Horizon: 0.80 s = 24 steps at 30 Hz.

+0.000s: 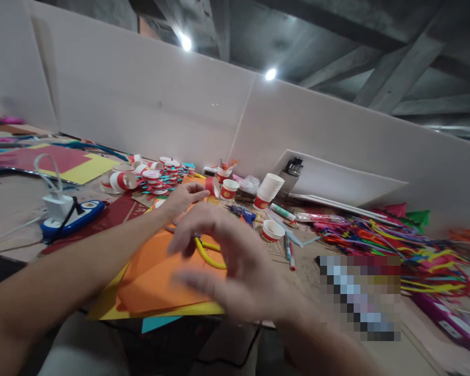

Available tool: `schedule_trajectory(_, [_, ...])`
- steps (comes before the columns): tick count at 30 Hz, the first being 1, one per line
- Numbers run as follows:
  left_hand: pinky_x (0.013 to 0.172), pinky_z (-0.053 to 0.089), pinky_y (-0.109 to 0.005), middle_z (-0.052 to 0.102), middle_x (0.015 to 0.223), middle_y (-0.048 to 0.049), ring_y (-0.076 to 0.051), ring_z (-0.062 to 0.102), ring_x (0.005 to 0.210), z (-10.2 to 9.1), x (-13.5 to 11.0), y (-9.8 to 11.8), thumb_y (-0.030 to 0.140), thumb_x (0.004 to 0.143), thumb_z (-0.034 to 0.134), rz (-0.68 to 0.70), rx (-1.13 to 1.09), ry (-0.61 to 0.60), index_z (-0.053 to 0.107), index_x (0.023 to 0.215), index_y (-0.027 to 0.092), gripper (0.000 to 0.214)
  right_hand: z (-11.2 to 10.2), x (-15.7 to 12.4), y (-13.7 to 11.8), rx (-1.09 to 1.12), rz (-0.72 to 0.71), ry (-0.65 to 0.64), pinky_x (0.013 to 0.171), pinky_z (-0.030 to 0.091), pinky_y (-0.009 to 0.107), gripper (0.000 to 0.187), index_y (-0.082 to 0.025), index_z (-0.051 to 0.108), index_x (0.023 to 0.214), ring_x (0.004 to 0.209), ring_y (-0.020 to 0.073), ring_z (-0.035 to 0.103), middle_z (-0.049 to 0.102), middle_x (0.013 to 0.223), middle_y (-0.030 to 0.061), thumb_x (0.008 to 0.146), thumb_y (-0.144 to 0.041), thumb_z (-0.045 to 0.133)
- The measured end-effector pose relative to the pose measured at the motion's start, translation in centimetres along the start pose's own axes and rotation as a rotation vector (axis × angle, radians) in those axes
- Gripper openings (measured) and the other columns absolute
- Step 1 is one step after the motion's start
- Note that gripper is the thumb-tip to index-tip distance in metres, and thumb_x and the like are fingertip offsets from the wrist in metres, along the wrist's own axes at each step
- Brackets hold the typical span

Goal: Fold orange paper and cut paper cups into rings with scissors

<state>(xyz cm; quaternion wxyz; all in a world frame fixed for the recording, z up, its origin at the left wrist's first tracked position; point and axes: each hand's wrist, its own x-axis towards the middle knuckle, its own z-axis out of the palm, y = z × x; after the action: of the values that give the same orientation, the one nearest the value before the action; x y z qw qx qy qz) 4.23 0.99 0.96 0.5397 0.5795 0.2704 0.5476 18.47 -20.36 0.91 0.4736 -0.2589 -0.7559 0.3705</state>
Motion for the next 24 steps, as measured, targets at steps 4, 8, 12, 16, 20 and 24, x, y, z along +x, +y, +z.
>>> schedule_trajectory(4, [0.06, 0.039, -0.025, 0.058, 0.062, 0.0011, -0.01, 0.05, 0.059, 0.2, -0.1, 0.1, 0.032, 0.065, 0.079, 0.031, -0.015, -0.038, 0.066, 0.07, 0.015, 0.022, -6.2, 12.9, 1.5, -0.114, 0.027, 0.46, 0.081, 0.049, 0.033, 0.018, -0.024, 0.062, 0.088, 0.084, 0.0166, 0.059, 0.062, 0.088, 0.0019, 0.088, -0.04, 0.055])
schedule_trajectory(8, [0.061, 0.039, -0.025, 0.058, 0.063, 0.0007, -0.01, 0.049, 0.059, 0.4, -0.2, 0.3, 0.03, 0.066, 0.077, 0.067, 0.003, -0.076, 0.066, 0.068, 0.016, 0.018, -7.7, 11.5, 7.4, -0.223, 0.242, 0.62, 0.087, 0.047, 0.037, 0.047, -0.02, 0.058, 0.11, 0.098, 0.0208, 0.055, 0.058, 0.11, 0.0088, 0.073, -0.046, 0.07])
schedule_trajectory(12, [0.063, 0.039, -0.025, 0.057, 0.064, 0.0001, -0.011, 0.048, 0.062, 0.6, -0.6, 0.7, 0.028, 0.067, 0.075, 0.088, 0.09, -0.151, 0.067, 0.065, 0.016, 0.014, -7.6, 10.8, 8.4, -0.062, 0.289, 0.463, 0.082, 0.05, 0.035, 0.071, -0.023, 0.049, 0.125, 0.099, 0.0208, 0.058, 0.059, 0.121, 0.009, 0.064, -0.042, 0.078])
schedule_trajectory(16, [0.064, 0.041, -0.026, 0.059, 0.067, -0.0005, -0.013, 0.049, 0.064, 0.4, -0.5, 0.5, 0.029, 0.069, 0.074, 0.063, 0.159, -0.215, 0.07, 0.069, 0.017, 0.012, -7.5, 11.4, 7.9, -0.033, 0.255, 0.412, 0.079, 0.05, 0.033, 0.049, -0.023, 0.058, 0.109, 0.09, 0.0185, 0.061, 0.065, 0.111, 0.0058, 0.067, -0.038, 0.076])
schedule_trajectory(20, [0.064, 0.04, -0.026, 0.063, 0.073, -0.0031, -0.013, 0.052, 0.068, 0.2, -0.4, 0.3, 0.03, 0.072, 0.073, 0.01, 0.07, -0.339, 0.074, 0.084, 0.016, 0.018, -7.6, 11.1, 8.6, -0.032, 0.245, 0.401, 0.079, 0.05, 0.032, 0.042, -0.023, 0.059, 0.107, 0.088, 0.0168, 0.061, 0.066, 0.109, 0.0047, 0.069, -0.034, 0.073])
schedule_trajectory(24, [0.061, 0.038, -0.025, 0.063, 0.073, -0.0047, -0.012, 0.05, 0.065, 0.4, -0.6, 0.6, 0.036, 0.074, 0.072, -0.075, -0.077, -0.298, 0.073, 0.081, 0.014, 0.023, -7.4, 10.9, 8.6, -0.056, 0.248, 0.38, 0.076, 0.051, 0.03, 0.044, -0.022, 0.059, 0.11, 0.088, 0.0162, 0.06, 0.064, 0.112, 0.0052, 0.069, -0.029, 0.071])
